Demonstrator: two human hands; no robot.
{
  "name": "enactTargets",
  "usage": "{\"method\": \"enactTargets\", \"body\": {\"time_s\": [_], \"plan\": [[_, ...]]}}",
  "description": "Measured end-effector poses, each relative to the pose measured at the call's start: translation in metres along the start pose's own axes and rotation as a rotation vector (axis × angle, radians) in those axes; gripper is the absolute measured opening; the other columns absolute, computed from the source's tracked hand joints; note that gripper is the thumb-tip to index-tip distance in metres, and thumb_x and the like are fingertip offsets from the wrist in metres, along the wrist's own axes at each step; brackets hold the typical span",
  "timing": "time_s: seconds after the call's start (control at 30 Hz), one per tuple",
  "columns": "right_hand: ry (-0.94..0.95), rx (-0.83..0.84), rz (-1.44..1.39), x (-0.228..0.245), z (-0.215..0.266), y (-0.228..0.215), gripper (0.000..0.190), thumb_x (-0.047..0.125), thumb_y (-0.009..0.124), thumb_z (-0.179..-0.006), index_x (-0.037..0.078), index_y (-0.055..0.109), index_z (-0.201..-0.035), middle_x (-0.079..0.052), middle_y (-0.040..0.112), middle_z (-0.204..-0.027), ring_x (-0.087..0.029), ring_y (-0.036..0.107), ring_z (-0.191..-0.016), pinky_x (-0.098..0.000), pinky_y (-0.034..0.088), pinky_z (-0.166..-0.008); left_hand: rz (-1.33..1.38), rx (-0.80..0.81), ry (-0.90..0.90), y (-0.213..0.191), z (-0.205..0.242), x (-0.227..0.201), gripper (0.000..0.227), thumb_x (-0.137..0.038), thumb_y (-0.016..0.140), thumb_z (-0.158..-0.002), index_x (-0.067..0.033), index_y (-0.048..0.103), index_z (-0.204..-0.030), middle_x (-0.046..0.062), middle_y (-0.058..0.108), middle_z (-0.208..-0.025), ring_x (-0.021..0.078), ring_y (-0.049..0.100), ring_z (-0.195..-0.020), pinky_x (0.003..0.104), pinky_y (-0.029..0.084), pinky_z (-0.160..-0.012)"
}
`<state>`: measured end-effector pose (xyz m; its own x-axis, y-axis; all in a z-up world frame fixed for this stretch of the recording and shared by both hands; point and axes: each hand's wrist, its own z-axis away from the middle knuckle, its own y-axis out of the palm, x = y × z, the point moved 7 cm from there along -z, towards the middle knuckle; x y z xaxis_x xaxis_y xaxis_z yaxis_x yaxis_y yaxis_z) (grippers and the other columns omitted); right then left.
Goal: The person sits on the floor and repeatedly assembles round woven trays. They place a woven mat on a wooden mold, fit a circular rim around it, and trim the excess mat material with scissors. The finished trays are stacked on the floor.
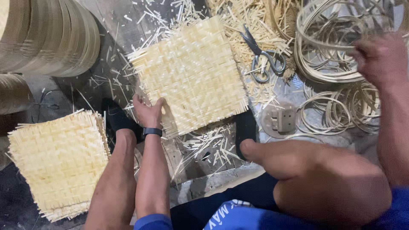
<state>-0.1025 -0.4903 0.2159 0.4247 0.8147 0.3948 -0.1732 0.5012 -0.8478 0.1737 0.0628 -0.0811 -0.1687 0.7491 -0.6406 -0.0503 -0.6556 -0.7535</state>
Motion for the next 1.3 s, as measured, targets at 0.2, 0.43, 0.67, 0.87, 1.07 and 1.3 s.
{"method": "enactTargets", "body": {"time_s": [0.2, 0.43, 0.67, 0.87, 1.07, 1.3], "plan": [[0.459, 1.070, -0.696, 0.177, 0.116, 0.065, 0.069, 0.006, 0.065, -0.089, 0.026, 0.050, -0.154, -0.027, 0.073, -0.112, -0.047, 0.062, -0.094, -0.0486, 0.053, -0.080, 0.014, -0.226, 0.280, -0.049, 0.020, -0.086, 0.092, -0.029, 0.091, -0.083, 0.0090, 0.040, -0.148, 0.029, 0.047, -0.146, 0.0430, 0.046, -0.136, 0.049, 0.034, -0.117], [-0.688, 0.055, -0.462, 0.243, 0.129, -0.013, 0.037, 0.026, 0.053, -0.102, 0.016, 0.063, -0.136, -0.009, 0.075, -0.129, -0.014, 0.070, -0.110, -0.0245, 0.054, -0.091, 0.530, 0.145, 0.389, -0.061, 0.047, -0.213, 0.066, -0.033, 0.082, -0.095, -0.0043, 0.054, -0.147, 0.015, 0.063, -0.143, 0.0257, 0.065, -0.129, 0.037, 0.061, -0.101], [-0.421, 0.056, -0.792, 0.170, -0.004, -0.005, 0.016, 0.035, 0.051, -0.109, 0.019, 0.052, -0.105, 0.003, 0.055, -0.094, -0.009, 0.050, -0.084, -0.0259, 0.043, -0.075, 1.262, 0.657, 0.117, -0.057, 0.025, -0.255, 0.057, -0.052, 0.052, -0.103, -0.0070, 0.058, -0.139, 0.007, 0.072, -0.123, 0.0153, 0.071, -0.107, 0.030, 0.064, -0.084], [-0.140, 0.260, -1.196, 0.122, -0.165, 0.053, 0.045, 0.041, 0.051, -0.119, 0.022, 0.040, -0.080, 0.012, 0.037, -0.068, -0.005, 0.035, -0.065, -0.0266, 0.034, -0.065, 1.647, 0.699, -0.204, -0.049, 0.024, -0.201, 0.037, -0.038, 0.060, -0.105, -0.0051, 0.066, -0.089, -0.001, 0.046, -0.061, 0.0110, 0.040, -0.053, 0.027, 0.030, -0.047], [-0.023, 0.100, -1.174, 0.118, -0.164, 0.075, 0.051, 0.039, 0.054, -0.115, 0.022, 0.036, -0.071, 0.010, 0.033, -0.058, -0.005, 0.026, -0.050, -0.0254, 0.020, -0.045, 1.689, 0.814, -0.425, -0.046, 0.039, -0.163, 0.048, -0.036, 0.061, -0.106, -0.0119, 0.054, -0.065, -0.003, 0.039, -0.050, 0.0102, 0.033, -0.043, 0.026, 0.027, -0.038], [-0.038, -0.086, -0.843, 0.143, -0.146, 0.075, 0.043, 0.046, 0.048, -0.118, 0.008, 0.064, -0.105, 0.004, 0.044, -0.078, -0.009, 0.044, -0.069, -0.0311, 0.044, -0.067, 1.748, 0.645, -0.292, -0.066, 0.046, -0.167, 0.044, -0.036, 0.059, -0.104, -0.0102, 0.059, -0.069, -0.002, 0.045, -0.055, 0.0095, 0.036, -0.047, 0.025, 0.030, -0.043]]}}
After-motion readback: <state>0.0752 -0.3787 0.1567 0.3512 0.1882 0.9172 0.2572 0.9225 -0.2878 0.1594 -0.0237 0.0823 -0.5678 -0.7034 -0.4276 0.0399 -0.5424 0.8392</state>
